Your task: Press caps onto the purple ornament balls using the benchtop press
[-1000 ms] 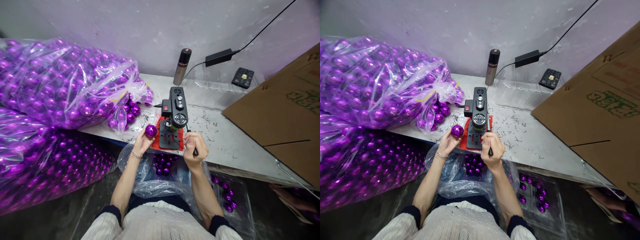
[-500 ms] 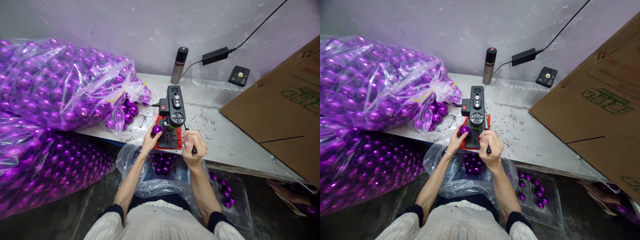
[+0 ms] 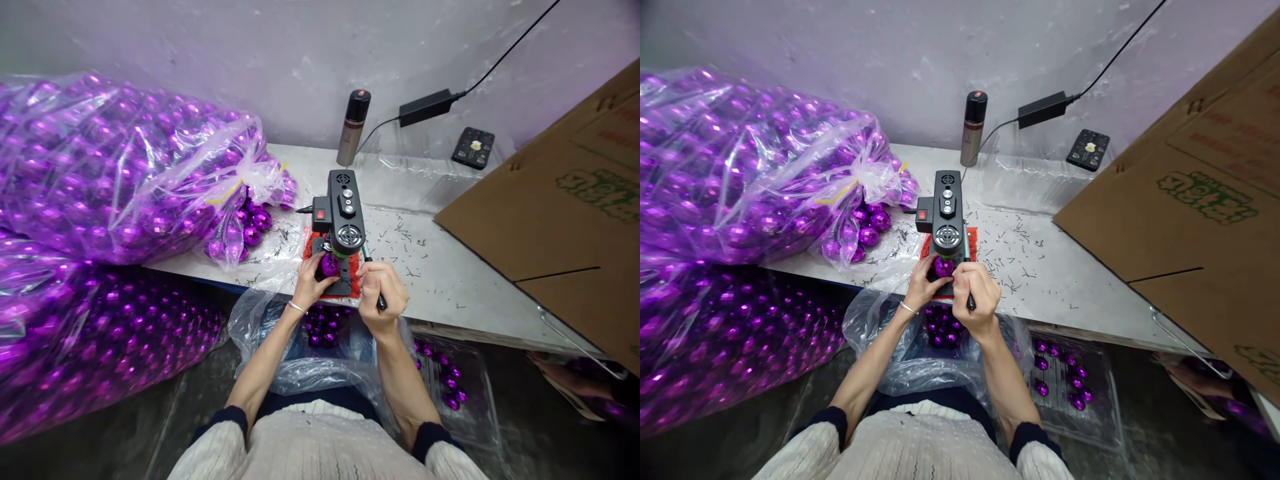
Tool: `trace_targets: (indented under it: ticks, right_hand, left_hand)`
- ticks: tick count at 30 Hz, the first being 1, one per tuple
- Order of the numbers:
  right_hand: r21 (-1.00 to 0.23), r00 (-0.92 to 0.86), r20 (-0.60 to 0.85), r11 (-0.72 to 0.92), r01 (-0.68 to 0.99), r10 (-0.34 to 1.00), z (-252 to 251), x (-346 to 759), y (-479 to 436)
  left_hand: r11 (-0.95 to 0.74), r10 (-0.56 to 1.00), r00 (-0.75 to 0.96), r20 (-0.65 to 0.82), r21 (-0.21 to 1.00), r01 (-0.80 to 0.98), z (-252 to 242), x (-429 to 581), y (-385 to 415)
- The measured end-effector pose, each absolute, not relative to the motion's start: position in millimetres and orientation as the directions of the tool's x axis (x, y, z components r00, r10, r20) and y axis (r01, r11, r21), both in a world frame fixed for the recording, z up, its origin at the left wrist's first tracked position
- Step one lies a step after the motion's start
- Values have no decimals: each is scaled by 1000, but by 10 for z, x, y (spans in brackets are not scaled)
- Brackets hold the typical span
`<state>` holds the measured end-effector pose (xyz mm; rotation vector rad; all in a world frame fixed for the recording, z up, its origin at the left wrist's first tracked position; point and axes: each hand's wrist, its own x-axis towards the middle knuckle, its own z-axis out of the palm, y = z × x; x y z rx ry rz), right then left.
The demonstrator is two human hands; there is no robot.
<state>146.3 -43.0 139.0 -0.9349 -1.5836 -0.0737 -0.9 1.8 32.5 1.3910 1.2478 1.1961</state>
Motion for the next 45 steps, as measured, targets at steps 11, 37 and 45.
trace_targets:
  ticks: [11,37,45]
  right_hand:
    - [-456,69,851,667,589,520,1359,1465,-438]
    - [-417,128,897,713,564,423,742,1441,-386]
    - [-420,145,897,705,571,417,650,1428,-370]
  left_hand:
    - [-172,984,83,159,966,191,301,95,17]
    - [-187,982,66,176,950,248,289,115,15]
    - [-328,943,98,317,848,417,174,103,42]
